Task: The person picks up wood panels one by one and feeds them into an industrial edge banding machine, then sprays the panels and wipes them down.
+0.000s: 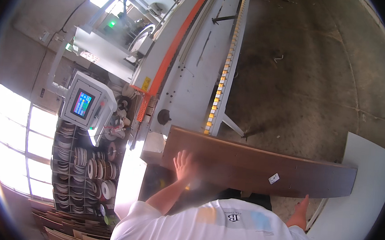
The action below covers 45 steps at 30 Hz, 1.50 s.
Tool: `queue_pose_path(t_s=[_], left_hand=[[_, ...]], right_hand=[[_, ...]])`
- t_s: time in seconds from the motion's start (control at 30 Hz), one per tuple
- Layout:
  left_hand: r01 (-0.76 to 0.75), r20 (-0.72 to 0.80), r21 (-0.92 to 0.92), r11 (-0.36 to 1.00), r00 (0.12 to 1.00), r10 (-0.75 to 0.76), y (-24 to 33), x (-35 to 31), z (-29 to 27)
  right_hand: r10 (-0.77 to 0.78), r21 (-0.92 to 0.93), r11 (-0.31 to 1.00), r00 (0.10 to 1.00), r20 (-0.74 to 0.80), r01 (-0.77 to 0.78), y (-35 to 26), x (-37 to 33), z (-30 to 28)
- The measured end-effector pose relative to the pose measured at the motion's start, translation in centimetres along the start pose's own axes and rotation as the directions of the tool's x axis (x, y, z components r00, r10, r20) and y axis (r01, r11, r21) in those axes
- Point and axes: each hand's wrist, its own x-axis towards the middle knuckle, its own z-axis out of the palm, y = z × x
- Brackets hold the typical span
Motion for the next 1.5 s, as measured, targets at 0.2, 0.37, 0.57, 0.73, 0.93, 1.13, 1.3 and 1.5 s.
queue_pose_path(t_s=[0.2,0.37,0.57,0.73,0.93,1.13,1.3,1.5], left_hand=[[0.010,-0.046,0.076,0.997,0.999,-0.007,0.4,-0.2,1.6],[0.010,-0.054,0.051,0.999,0.998,-0.007,-0.3,-0.1,1.9],[0.014,-0.031,-0.042,0.999,0.999,-0.016,-1.4,0.1,2.2],[0.024,-0.028,-0.105,0.994,0.999,-0.027,-2.9,0.5,1.6],[0.006,-0.105,-0.158,0.987,0.994,-0.023,-9.0,4.3,1.9],[0.040,-0.214,-0.145,0.989,0.974,-0.071,-18.8,9.7,2.2],[0.343,-0.190,-0.103,0.934,0.915,-0.357,-22.7,13.9,4.7],[0.456,-0.214,-0.166,0.875,0.849,-0.483,-23.5,16.0,5.4]], right_hand=[[-0.150,0.588,0.808,0.949,0.279,-0.045,-1.1,-0.6,1.9],[-0.069,0.518,0.855,0.995,0.077,0.020,-4.3,-6.2,2.2],[-0.216,0.466,0.857,0.974,-0.068,0.222,-7.4,-9.6,-1.1],[-0.296,0.422,0.860,0.954,-0.042,0.286,-10.1,-15.8,-1.5],[-0.327,0.366,0.886,0.943,0.059,0.284,-8.1,-15.9,0.5],[-0.172,0.301,0.943,0.982,0.083,0.139,-3.8,-24.7,7.8],[-0.053,0.236,0.971,0.927,0.371,-0.039,-0.9,-27.0,11.2],[0.067,-0.032,0.998,0.860,0.507,-0.059,-0.7,-38.1,17.0]])
